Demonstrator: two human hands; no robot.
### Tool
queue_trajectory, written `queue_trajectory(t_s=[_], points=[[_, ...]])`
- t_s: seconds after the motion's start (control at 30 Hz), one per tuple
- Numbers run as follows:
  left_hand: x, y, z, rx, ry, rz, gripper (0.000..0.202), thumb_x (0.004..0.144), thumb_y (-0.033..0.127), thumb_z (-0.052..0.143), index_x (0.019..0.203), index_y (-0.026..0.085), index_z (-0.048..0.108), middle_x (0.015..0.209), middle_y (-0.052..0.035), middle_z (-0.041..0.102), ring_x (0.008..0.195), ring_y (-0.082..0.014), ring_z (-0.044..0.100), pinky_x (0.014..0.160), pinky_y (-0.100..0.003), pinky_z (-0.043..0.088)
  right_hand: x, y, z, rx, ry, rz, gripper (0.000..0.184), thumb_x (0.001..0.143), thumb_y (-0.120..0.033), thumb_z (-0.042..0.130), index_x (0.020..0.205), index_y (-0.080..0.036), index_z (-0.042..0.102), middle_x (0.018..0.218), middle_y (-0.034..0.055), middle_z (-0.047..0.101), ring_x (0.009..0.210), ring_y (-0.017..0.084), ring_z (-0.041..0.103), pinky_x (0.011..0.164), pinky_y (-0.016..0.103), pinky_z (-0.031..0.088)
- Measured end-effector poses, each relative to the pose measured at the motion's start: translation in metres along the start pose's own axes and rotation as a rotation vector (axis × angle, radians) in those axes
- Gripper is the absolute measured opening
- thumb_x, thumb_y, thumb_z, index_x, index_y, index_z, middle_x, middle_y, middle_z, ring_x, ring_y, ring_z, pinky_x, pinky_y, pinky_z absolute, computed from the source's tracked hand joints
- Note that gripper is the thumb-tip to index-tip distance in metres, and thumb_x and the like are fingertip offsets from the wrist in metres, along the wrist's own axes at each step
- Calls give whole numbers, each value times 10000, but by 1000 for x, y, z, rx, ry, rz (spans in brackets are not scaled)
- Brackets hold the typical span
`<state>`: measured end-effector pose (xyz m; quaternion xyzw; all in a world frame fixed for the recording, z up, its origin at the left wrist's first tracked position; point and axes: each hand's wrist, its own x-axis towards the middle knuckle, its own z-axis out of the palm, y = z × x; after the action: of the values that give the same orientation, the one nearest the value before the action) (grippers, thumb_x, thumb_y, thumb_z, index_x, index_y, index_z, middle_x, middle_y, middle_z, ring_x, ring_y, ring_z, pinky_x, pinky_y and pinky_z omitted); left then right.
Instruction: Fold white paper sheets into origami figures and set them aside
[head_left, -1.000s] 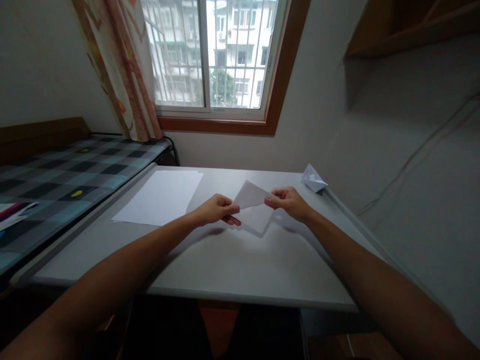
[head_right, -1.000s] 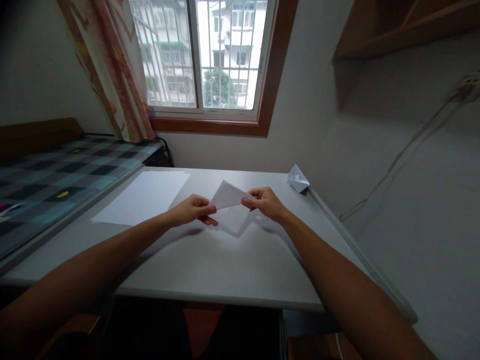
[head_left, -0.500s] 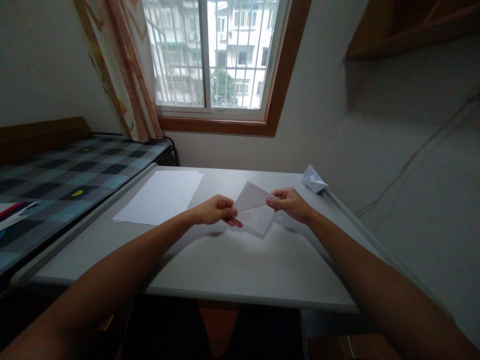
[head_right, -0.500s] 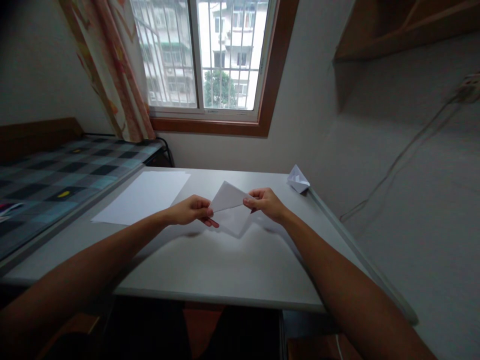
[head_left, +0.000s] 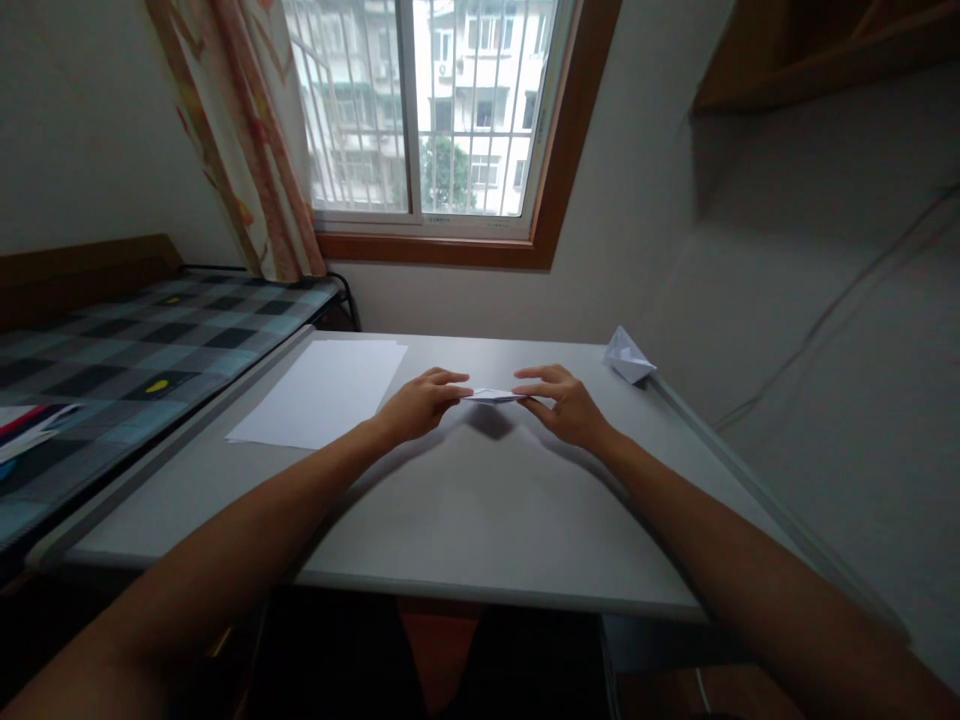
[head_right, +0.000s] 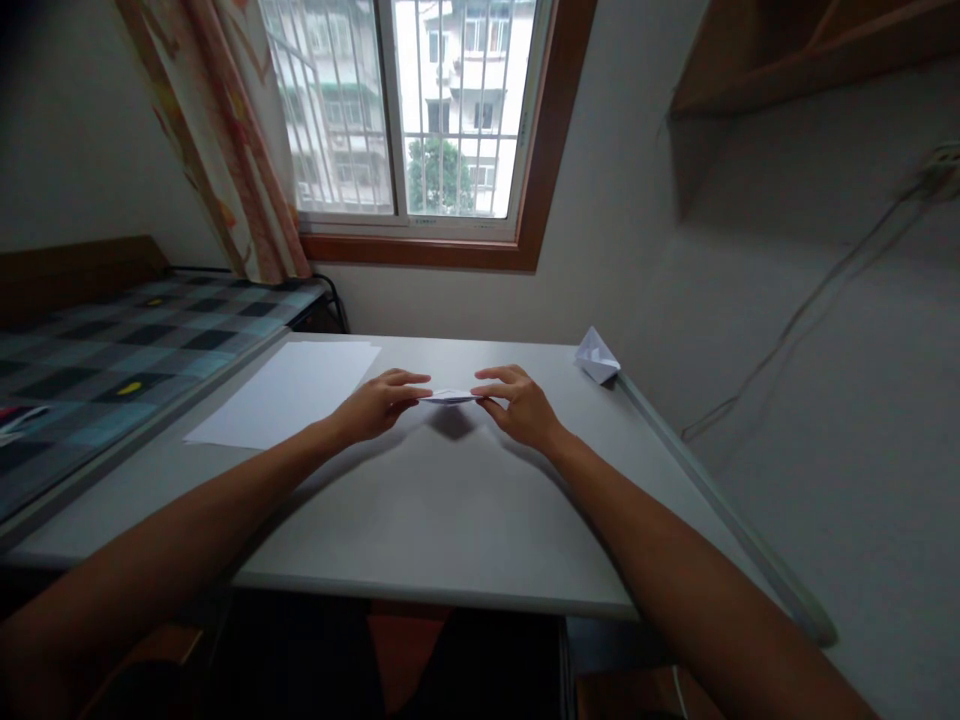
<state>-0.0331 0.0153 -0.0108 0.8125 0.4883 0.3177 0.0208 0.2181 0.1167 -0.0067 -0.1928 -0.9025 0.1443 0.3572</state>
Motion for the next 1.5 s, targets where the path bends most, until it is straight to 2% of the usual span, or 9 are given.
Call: queue_trajectory(t_s=[0.2, 0.4, 0.53, 0.67, 0.9, 1.07, 1.17, 1.33, 1.5], points=[[-8, -8, 5, 145, -261, -19, 304, 876, 369, 528, 1109, 231, 667, 1184, -92, 615, 1085, -234, 534, 930, -384, 420, -9, 15, 9, -196, -252, -93, 315, 760, -88, 556, 995, -218, 721, 1186, 99, 619, 1095, 250, 535, 949, 440, 408], [-5, 0, 17, 125, -96, -242, 237, 849, 316, 544, 914, 156, 705, 995, -107, 645, 935, -223, 579, 881, -348, 431, -5, 10, 17, -114, -222, 51, 161, 816, -229, 566, 830, -180, 718, 1037, 100, 662, 950, 213, 588, 885, 370, 436], [-2, 2, 24, 42, -41, -421, 291, 775, 263, 621, 1024, 121, 671, 935, -109, 657, 813, -207, 599, 801, -323, 456, 0, 5, 23, -75, -203, 205, 118, 757, -229, 639, 839, -157, 684, 877, 86, 669, 796, 185, 593, 762, 320, 453], [0, 1, 23, -131, -51, -525, 473, 725, 224, 667, 1184, 130, 600, 999, -94, 671, 766, -175, 597, 750, -285, 462, 2, 4, 26, 25, -191, 374, 320, 693, -195, 687, 1008, -157, 646, 904, 72, 664, 712, 145, 560, 673, 280, 444], [2, -9, 28, -271, -18, -601, 672, 614, 197, 744, 1256, 128, 557, 972, -64, 664, 648, -120, 532, 638, -245, 430, 2, 10, 29, 182, -155, 463, 564, 607, -113, 679, 1164, -139, 592, 921, 61, 630, 638, 108, 485, 599, 249, 422], [2, -6, 27, -214, -35, -505, 252, 673, 169, 678, 921, 141, 718, 796, -22, 636, 628, -114, 513, 628, -245, 419, 3, 9, 24, 163, -211, 441, 267, 635, -152, 642, 897, -129, 679, 721, 8, 586, 615, 118, 480, 570, 244, 391], [0, -6, 23, -191, -23, -328, 113, 719, 146, 631, 792, 144, 717, 808, -37, 620, 661, -112, 528, 655, -245, 439, 0, 7, 22, 105, -180, 289, 101, 658, -146, 621, 743, -145, 674, 711, 17, 577, 648, 135, 502, 608, 259, 400], [-5, -10, 8, -225, -200, -8, 218, 781, 175, 606, 974, 180, 708, 967, -85, 644, 807, -143, 587, 746, -274, 463, -7, 3, 17, 28, -196, 24, 198, 701, -65, 533, 803, -164, 672, 782, 46, 571, 674, 143, 518, 646, 267, 419], [-7, -8, 3, -165, -251, 95, 211, 800, 206, 624, 998, 203, 700, 1023, -94, 668, 949, -185, 585, 877, -328, 435, -11, -4, 8, -27, -255, -52, 294, 678, -17, 495, 853, -173, 673, 842, 57, 581, 723, 155, 538, 691, 270, 429]])
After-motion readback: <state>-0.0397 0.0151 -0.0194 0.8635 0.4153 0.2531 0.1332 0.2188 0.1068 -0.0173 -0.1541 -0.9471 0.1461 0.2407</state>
